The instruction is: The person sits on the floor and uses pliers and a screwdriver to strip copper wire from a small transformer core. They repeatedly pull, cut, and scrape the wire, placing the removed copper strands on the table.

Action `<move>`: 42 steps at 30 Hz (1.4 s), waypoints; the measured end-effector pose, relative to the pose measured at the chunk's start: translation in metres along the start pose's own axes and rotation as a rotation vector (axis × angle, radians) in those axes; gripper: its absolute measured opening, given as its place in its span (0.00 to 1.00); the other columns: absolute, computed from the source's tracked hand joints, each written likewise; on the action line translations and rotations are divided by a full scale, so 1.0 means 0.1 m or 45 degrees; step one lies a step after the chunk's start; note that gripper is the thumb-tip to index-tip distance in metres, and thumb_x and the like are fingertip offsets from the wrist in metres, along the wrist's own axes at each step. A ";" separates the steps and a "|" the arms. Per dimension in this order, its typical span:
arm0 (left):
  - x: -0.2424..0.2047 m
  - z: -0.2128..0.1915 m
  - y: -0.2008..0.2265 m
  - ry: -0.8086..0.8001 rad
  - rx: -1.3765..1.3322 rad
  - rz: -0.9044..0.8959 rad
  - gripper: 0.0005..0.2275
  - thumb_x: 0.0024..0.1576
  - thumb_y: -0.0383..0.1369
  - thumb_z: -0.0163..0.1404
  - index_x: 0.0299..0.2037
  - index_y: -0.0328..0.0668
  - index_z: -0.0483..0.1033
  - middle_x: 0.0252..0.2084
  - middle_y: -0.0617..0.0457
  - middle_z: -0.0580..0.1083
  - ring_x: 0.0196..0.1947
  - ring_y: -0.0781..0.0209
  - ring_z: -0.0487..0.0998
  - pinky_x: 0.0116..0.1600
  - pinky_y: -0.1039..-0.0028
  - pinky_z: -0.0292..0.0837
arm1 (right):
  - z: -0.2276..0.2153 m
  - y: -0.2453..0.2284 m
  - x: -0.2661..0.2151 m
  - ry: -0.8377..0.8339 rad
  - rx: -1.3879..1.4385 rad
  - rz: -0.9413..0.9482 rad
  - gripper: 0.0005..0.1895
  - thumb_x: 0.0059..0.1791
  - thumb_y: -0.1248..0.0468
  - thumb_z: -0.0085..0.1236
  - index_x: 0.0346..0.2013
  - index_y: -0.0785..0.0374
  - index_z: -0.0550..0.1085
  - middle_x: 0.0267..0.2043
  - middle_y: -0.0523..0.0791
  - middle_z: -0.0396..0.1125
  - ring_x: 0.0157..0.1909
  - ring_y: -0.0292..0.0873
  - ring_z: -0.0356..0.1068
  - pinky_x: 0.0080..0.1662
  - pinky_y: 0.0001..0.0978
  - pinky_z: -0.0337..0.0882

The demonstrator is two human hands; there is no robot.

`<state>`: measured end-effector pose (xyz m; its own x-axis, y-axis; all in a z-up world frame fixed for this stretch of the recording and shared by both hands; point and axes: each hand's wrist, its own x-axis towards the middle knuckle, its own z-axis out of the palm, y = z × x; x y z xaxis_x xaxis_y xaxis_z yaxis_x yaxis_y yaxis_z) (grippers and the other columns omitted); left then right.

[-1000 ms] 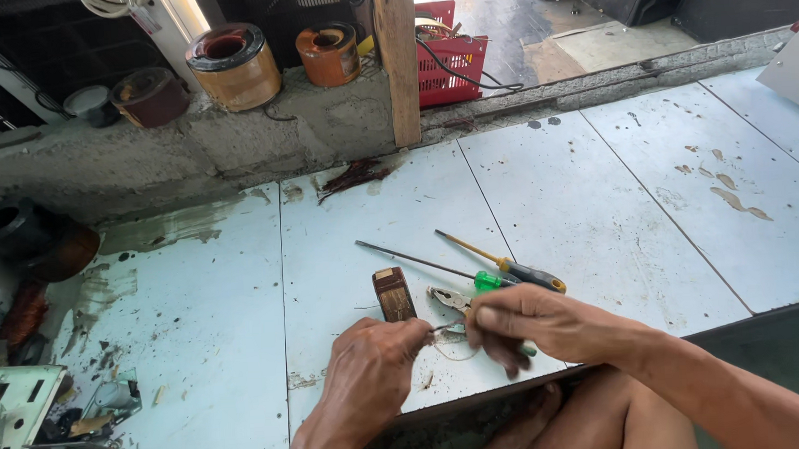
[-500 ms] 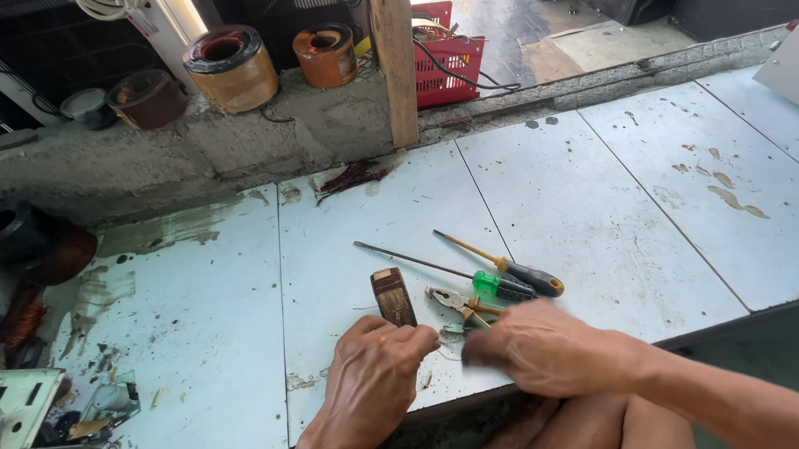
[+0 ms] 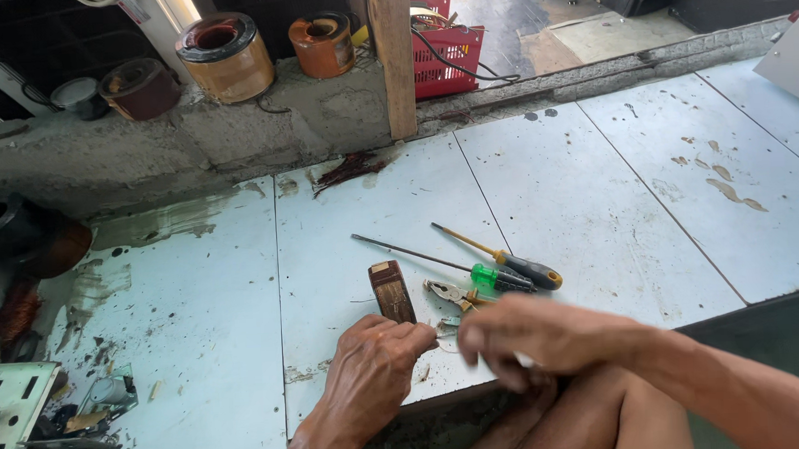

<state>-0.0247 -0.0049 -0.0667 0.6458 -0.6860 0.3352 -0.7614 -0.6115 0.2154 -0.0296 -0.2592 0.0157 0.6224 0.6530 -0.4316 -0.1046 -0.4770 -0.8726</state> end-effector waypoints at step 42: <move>0.34 -0.05 -0.04 0.556 -1.585 -1.975 0.43 0.58 0.40 0.56 0.78 0.55 0.36 0.71 0.42 0.63 0.71 0.46 0.66 0.75 0.50 0.63 | -1.16 0.34 2.39 0.844 -0.616 0.148 0.14 0.57 0.54 0.48 0.46 0.52 0.81 0.41 0.36 0.80 0.43 0.43 0.73 0.37 0.41 0.67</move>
<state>-0.0003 -0.0241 -0.0519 0.7504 0.2785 -0.5994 0.5629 0.2060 0.8004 0.2055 -0.1879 -0.0903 0.9722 0.1741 -0.1565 0.0549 -0.8193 -0.5707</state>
